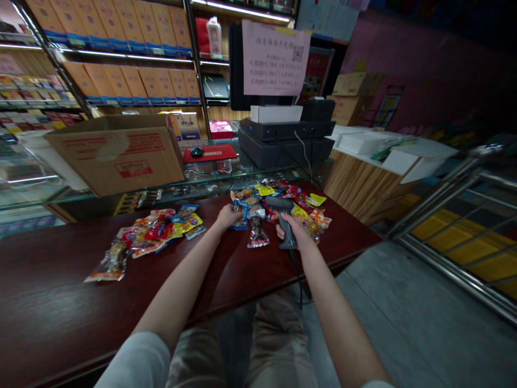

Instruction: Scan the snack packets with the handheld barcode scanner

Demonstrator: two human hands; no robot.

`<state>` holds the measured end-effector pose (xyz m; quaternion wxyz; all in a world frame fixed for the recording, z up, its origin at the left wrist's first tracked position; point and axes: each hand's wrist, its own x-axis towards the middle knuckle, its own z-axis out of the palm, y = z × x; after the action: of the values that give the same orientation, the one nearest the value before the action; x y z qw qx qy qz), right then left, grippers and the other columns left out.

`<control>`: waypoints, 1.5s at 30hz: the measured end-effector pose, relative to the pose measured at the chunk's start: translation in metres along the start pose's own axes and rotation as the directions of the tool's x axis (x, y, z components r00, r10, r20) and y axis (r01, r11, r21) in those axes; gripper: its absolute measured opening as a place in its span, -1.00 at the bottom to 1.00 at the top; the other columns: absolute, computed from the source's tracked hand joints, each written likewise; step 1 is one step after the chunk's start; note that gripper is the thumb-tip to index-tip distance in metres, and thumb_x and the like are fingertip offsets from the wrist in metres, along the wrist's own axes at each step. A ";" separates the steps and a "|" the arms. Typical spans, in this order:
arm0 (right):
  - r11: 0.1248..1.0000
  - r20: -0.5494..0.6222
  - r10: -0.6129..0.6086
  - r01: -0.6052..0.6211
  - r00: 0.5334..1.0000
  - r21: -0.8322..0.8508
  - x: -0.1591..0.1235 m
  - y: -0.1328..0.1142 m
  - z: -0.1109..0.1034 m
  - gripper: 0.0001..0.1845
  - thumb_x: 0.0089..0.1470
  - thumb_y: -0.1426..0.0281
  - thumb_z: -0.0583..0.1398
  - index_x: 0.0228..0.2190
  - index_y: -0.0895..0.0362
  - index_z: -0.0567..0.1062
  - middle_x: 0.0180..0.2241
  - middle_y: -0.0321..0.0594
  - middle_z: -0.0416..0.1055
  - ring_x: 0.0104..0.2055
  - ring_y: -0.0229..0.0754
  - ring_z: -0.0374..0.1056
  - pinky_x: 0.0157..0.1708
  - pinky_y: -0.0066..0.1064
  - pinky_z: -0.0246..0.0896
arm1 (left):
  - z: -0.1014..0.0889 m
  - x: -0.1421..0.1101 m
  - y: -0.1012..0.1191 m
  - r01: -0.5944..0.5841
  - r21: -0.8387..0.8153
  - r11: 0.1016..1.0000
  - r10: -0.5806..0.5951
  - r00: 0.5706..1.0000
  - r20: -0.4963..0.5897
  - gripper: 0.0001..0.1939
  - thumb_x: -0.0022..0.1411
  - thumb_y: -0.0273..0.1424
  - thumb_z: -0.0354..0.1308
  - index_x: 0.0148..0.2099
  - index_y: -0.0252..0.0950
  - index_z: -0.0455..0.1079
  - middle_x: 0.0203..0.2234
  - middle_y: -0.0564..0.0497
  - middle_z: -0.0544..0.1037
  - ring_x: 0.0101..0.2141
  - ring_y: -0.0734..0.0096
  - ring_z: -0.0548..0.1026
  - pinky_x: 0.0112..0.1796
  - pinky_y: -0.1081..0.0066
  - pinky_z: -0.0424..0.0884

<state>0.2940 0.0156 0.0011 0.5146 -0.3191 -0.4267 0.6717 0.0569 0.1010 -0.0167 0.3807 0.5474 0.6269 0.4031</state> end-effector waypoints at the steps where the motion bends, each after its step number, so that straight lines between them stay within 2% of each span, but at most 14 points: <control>1: 1.000 0.007 0.002 -0.002 1.000 -0.004 0.000 0.000 -0.001 -0.69 -0.03 0.17 0.25 -0.34 0.11 0.34 -0.75 -0.47 0.20 -0.75 -0.36 0.05 -0.73 -0.50 -0.02 | 0.003 0.001 0.000 -0.019 -0.033 0.999 0.018 1.000 -0.013 -0.61 -0.06 -0.22 0.31 -0.21 -0.30 0.35 -0.33 -0.04 0.57 -0.26 0.29 0.54 -0.26 0.40 0.43; 4: 1.000 0.036 0.019 -0.018 0.999 -0.025 0.001 0.003 -0.003 -0.67 -0.02 0.14 0.24 -0.34 0.12 0.36 -0.76 -0.48 0.19 -0.76 -0.36 0.04 -0.74 -0.50 -0.02 | 0.011 0.001 -0.001 -0.122 -0.315 0.941 0.101 0.991 -0.082 -0.56 0.05 -0.15 0.22 -0.10 -0.29 0.28 -0.22 -0.06 0.55 -0.24 0.35 0.54 -0.20 0.37 0.46; 8: 0.997 0.051 0.018 -0.014 0.999 -0.071 0.003 0.009 -0.005 -0.61 -0.07 0.16 0.30 -0.28 0.13 0.36 -0.61 -0.38 0.36 -0.74 -0.37 0.10 -0.75 -0.50 0.00 | 0.021 -0.004 -0.005 -0.252 -0.630 0.734 0.175 0.967 -0.183 -0.44 -0.04 -0.08 0.29 -0.09 -0.29 0.25 -0.18 -0.07 0.53 -0.20 0.32 0.53 -0.14 0.27 0.47; 14: 0.993 0.094 0.037 -0.026 0.995 -0.117 0.003 0.012 -0.007 -0.65 0.01 0.16 0.27 -0.29 0.15 0.38 -0.67 -0.42 0.26 -0.73 -0.37 0.12 -0.73 -0.51 0.03 | 0.025 -0.011 -0.004 -0.227 -0.632 0.741 0.199 0.973 -0.115 -0.42 -0.03 -0.07 0.30 -0.06 -0.29 0.25 -0.14 -0.12 0.53 -0.17 0.28 0.53 -0.14 0.25 0.47; 21: 0.998 0.081 -0.020 0.025 0.997 -0.060 0.002 0.013 -0.006 -0.67 -0.02 0.20 0.30 -0.32 0.14 0.35 -0.36 -0.33 0.37 -0.70 -0.47 0.12 -0.75 -0.53 0.05 | 0.023 -0.011 -0.005 -0.284 -0.559 0.779 0.253 0.958 -0.135 -0.49 0.02 -0.10 0.25 -0.09 -0.30 0.24 -0.15 -0.12 0.51 -0.16 0.27 0.51 -0.10 0.24 0.44; 24: 0.997 0.062 -0.007 0.012 0.998 -0.074 0.000 0.010 -0.004 -0.65 -0.04 0.20 0.30 -0.31 0.14 0.34 -0.42 -0.33 0.38 -0.71 -0.45 0.11 -0.76 -0.53 0.04 | 0.015 -0.014 0.000 -0.334 -0.398 0.854 0.294 0.942 -0.160 -0.52 0.09 -0.12 0.19 -0.05 -0.30 0.23 -0.12 -0.14 0.51 -0.12 0.25 0.50 -0.08 0.26 0.41; 27: 0.995 0.055 0.013 -0.008 0.998 -0.099 -0.002 0.006 -0.003 -0.66 -0.01 0.20 0.27 -0.28 0.15 0.36 -0.60 -0.39 0.31 -0.72 -0.40 0.09 -0.75 -0.52 0.01 | -0.006 -0.019 0.012 -0.256 0.089 0.963 0.267 0.951 -0.154 -0.52 0.16 -0.20 0.14 0.05 -0.35 0.21 -0.15 -0.21 0.53 -0.13 0.12 0.51 -0.08 0.20 0.38; 28: 0.995 0.055 0.014 -0.009 0.998 -0.103 -0.002 0.006 -0.004 -0.67 0.01 0.20 0.26 -0.27 0.16 0.37 -0.65 -0.42 0.27 -0.73 -0.39 0.08 -0.74 -0.52 0.01 | -0.015 -0.022 0.016 -0.203 0.298 0.933 0.257 0.953 -0.157 -0.49 0.17 -0.23 0.12 0.10 -0.38 0.19 -0.16 -0.26 0.54 -0.12 0.04 0.51 -0.07 0.14 0.35; 30: 0.995 0.050 0.004 0.001 0.999 -0.101 -0.002 0.006 -0.004 -0.69 0.02 0.20 0.24 -0.28 0.16 0.39 -0.71 -0.44 0.22 -0.74 -0.37 0.07 -0.74 -0.52 0.01 | -0.036 -0.027 0.022 -0.096 0.639 0.763 0.266 0.948 -0.175 -0.43 0.19 -0.27 0.08 0.19 -0.45 0.14 -0.15 -0.35 0.54 -0.06 -0.11 0.46 -0.03 0.01 0.27; 32: 0.996 0.046 -0.001 0.006 0.999 -0.092 -0.001 0.006 -0.005 -0.69 0.01 0.19 0.24 -0.30 0.16 0.39 -0.71 -0.43 0.23 -0.74 -0.37 0.07 -0.74 -0.51 0.01 | -0.059 -0.032 0.022 -0.006 0.813 0.582 0.280 0.940 -0.194 -0.43 0.20 -0.30 0.03 0.19 -0.51 0.16 -0.16 -0.41 0.54 -0.01 -0.22 0.40 -0.02 -0.07 0.21; 36: 0.995 0.044 0.025 -0.021 0.999 -0.100 -0.001 0.006 -0.003 -0.67 -0.02 0.18 0.26 -0.31 0.16 0.40 -0.65 -0.38 0.30 -0.74 -0.39 0.08 -0.74 -0.51 0.02 | -0.098 -0.040 0.007 0.073 0.907 0.415 0.354 0.905 -0.235 -0.43 0.22 -0.38 -0.07 0.24 -0.53 0.15 0.00 -0.49 0.43 0.04 -0.24 0.33 -0.03 -0.06 0.19; 39: 0.995 0.031 0.021 -0.018 0.999 -0.101 0.000 0.005 -0.002 -0.66 -0.05 0.18 0.28 -0.32 0.16 0.40 -0.63 -0.36 0.32 -0.73 -0.38 0.09 -0.74 -0.50 0.02 | -0.107 -0.040 -0.001 -0.089 0.944 0.318 0.496 0.864 -0.085 -0.46 0.25 -0.44 -0.14 0.26 -0.38 0.17 0.19 -0.37 0.26 0.14 -0.12 0.25 0.07 -0.01 0.12; 42: 0.995 0.020 0.017 -0.015 1.000 -0.094 0.000 0.006 -0.002 -0.66 -0.05 0.17 0.28 -0.32 0.16 0.40 -0.63 -0.36 0.33 -0.73 -0.38 0.09 -0.75 -0.50 0.01 | -0.088 -0.028 0.007 -0.308 0.899 0.311 0.493 0.861 0.124 -0.54 0.27 -0.44 -0.14 0.18 -0.29 0.27 0.11 -0.24 0.36 0.11 0.05 0.31 0.11 0.11 0.14; 45: 0.996 0.016 0.016 -0.014 1.000 -0.090 0.001 0.008 -0.004 -0.66 -0.03 0.17 0.27 -0.32 0.17 0.41 -0.64 -0.35 0.33 -0.73 -0.37 0.09 -0.74 -0.50 0.02 | -0.051 -0.003 0.024 -0.414 0.797 0.440 0.418 0.880 0.226 -0.59 0.29 -0.38 -0.12 0.15 -0.32 0.28 0.05 -0.22 0.40 0.04 0.15 0.38 0.03 0.24 0.26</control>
<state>0.2941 0.0166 -0.0074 0.4910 -0.3395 -0.4586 0.6583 0.0195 0.0958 0.0248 -0.0338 0.7959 0.5874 0.1427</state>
